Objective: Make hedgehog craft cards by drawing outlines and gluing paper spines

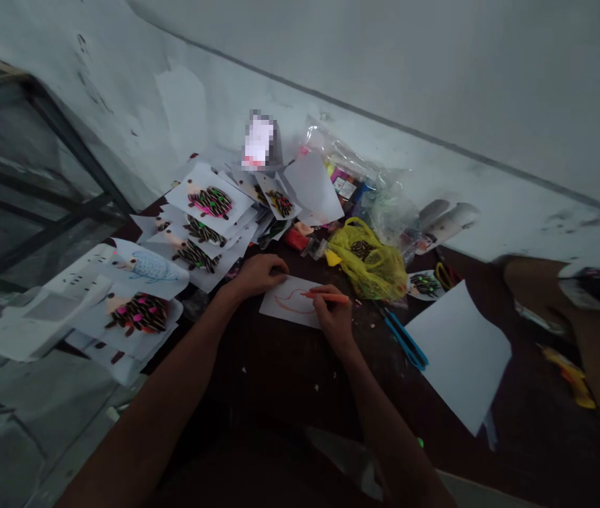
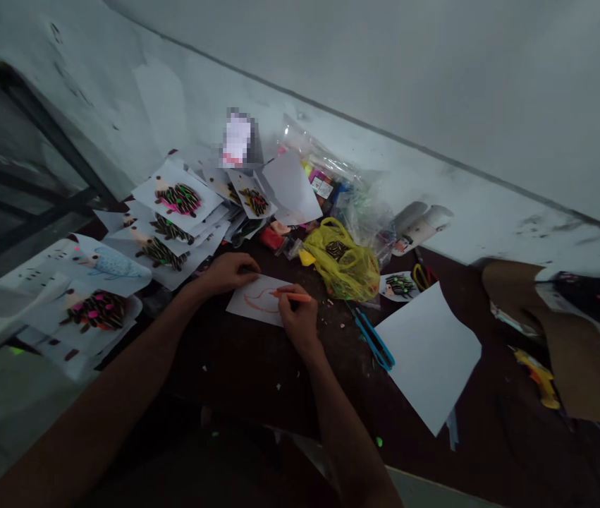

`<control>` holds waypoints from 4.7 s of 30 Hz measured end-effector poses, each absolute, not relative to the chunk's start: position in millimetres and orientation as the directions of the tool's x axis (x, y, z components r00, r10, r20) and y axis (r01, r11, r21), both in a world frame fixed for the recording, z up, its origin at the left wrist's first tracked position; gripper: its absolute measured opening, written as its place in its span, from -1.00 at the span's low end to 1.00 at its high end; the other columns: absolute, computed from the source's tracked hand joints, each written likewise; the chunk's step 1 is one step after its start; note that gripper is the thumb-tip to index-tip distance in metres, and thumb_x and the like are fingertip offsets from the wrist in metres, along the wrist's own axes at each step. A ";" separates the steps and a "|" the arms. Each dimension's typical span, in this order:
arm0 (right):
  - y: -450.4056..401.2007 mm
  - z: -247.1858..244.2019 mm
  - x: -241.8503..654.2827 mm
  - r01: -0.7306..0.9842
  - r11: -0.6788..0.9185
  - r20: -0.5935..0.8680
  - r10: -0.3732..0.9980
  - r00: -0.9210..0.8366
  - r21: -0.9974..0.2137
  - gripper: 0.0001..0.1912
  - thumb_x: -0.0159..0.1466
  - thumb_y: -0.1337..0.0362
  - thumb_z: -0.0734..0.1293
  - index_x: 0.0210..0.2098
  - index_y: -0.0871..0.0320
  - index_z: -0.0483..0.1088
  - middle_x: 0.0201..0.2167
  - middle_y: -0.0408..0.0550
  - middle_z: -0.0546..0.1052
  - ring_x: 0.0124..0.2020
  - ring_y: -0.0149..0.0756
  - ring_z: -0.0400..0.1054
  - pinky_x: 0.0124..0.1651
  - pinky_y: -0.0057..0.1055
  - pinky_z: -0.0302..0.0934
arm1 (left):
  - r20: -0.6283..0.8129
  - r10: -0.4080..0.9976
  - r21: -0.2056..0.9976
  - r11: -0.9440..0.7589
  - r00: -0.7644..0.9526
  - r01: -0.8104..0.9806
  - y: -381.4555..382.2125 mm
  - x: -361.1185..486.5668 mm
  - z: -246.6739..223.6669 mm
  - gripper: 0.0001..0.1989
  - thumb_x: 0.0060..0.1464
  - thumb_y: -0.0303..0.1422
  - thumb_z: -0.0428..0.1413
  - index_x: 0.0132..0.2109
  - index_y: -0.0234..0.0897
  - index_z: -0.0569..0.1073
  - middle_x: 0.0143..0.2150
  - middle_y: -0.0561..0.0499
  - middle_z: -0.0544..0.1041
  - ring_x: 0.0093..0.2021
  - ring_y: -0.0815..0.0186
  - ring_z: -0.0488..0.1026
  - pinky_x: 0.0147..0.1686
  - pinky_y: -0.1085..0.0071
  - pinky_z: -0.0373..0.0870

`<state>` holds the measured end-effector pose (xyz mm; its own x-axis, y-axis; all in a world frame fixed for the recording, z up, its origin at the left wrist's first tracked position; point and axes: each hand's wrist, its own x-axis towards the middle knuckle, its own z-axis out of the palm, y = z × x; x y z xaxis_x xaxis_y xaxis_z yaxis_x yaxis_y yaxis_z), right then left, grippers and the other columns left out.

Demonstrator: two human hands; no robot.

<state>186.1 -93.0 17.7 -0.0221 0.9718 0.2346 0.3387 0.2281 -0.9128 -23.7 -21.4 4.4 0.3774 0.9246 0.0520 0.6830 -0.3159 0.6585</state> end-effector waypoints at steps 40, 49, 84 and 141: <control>-84.9 19.8 165.9 0.346 0.280 0.162 0.929 -0.333 -0.896 -0.73 0.34 0.14 0.28 -0.32 0.12 0.56 -0.41 -0.10 0.56 -0.42 -0.37 0.40 -0.35 -0.44 0.23 | -0.025 0.747 0.803 -0.381 0.664 0.459 -33.5 -54.7 17.2 -0.67 -0.01 -0.43 0.14 -0.04 -0.26 0.47 -0.10 -0.02 0.41 -0.15 0.28 0.37 -0.13 0.38 0.32; -85.3 13.9 163.4 0.332 0.287 0.169 0.925 -0.340 -0.899 -0.76 0.33 0.14 0.30 -0.28 0.11 0.55 -0.34 -0.06 0.59 -0.35 -0.32 0.45 -0.29 -0.41 0.28 | -0.025 0.759 0.805 -0.371 0.651 0.463 -33.2 -54.7 16.0 -0.68 -0.02 -0.41 0.15 -0.05 -0.26 0.48 -0.13 -0.01 0.40 -0.20 0.30 0.36 -0.20 0.40 0.31; -89.3 15.9 161.5 0.358 0.325 0.214 0.924 -0.316 -0.875 -0.76 0.34 0.18 0.28 -0.33 0.13 0.55 -0.37 -0.07 0.59 -0.38 -0.32 0.46 -0.32 -0.42 0.26 | -0.026 0.749 0.783 -0.397 0.663 0.479 -33.2 -53.4 15.9 -0.62 -0.05 -0.51 0.07 -0.03 -0.28 0.47 -0.07 -0.04 0.40 -0.19 0.31 0.37 -0.17 0.40 0.33; -95.0 20.9 162.2 0.423 0.323 0.208 0.932 -0.297 -0.847 -0.75 0.31 0.21 0.26 -0.42 0.14 0.49 -0.46 -0.10 0.58 -0.45 -0.35 0.45 -0.35 -0.45 0.28 | -0.026 0.738 0.780 -0.407 0.674 0.476 -31.5 -54.6 15.0 -0.57 -0.10 -0.55 0.05 -0.01 -0.28 0.45 -0.04 -0.05 0.41 -0.08 0.26 0.39 -0.08 0.37 0.34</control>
